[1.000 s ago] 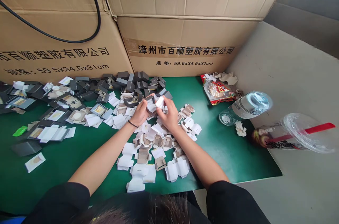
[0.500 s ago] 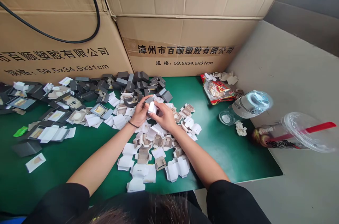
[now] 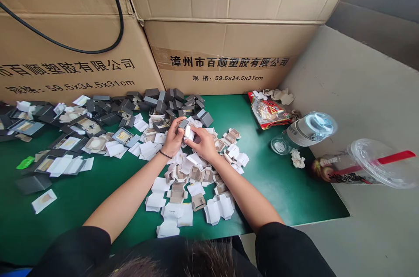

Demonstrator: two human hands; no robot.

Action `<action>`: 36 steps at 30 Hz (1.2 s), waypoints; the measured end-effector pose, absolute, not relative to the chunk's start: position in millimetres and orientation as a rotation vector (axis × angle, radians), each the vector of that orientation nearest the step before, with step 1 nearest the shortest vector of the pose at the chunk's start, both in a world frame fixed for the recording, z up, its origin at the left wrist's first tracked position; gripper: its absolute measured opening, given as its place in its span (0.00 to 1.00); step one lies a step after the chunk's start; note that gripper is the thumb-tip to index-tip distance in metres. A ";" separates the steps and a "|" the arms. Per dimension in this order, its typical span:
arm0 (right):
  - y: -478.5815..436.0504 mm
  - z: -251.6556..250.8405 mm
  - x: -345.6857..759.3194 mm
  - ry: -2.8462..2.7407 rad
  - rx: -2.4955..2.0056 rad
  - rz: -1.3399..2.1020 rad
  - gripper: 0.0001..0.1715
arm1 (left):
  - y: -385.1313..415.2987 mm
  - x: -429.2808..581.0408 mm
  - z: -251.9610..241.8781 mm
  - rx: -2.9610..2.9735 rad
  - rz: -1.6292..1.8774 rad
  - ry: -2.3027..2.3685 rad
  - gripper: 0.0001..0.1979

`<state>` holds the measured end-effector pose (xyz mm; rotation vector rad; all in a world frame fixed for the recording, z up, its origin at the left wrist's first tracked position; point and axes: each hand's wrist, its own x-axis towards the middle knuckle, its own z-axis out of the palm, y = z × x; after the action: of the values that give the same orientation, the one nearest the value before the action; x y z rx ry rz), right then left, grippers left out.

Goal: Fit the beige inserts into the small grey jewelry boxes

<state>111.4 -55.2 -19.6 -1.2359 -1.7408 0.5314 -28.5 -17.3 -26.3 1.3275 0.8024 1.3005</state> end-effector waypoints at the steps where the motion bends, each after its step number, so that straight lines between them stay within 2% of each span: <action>1: -55.3 -19.5 111.1 -1.734 -1.239 0.545 0.23 | -16.9 -28.6 -26.8 1.334 1.302 0.803 0.30; 5: -56.0 -18.9 110.2 -1.685 -1.242 0.580 0.27 | -16.9 -28.3 -26.6 1.348 1.324 0.832 0.29; 10: -56.3 -18.6 110.5 -1.780 -1.222 0.424 0.16 | -17.6 -27.1 -24.8 1.323 1.371 0.896 0.29; 17: -54.3 -19.7 111.3 -1.896 -1.131 0.286 0.11 | -15.5 -26.1 -28.7 1.267 1.377 0.888 0.28; 36: -55.3 -20.4 109.5 -1.914 -1.230 0.166 0.09 | -17.5 -26.1 -26.8 1.227 1.361 0.875 0.31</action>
<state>109.5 -55.3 -20.4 -1.2302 -1.9137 0.1656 -26.1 -17.5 -26.8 1.2266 0.8748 1.3610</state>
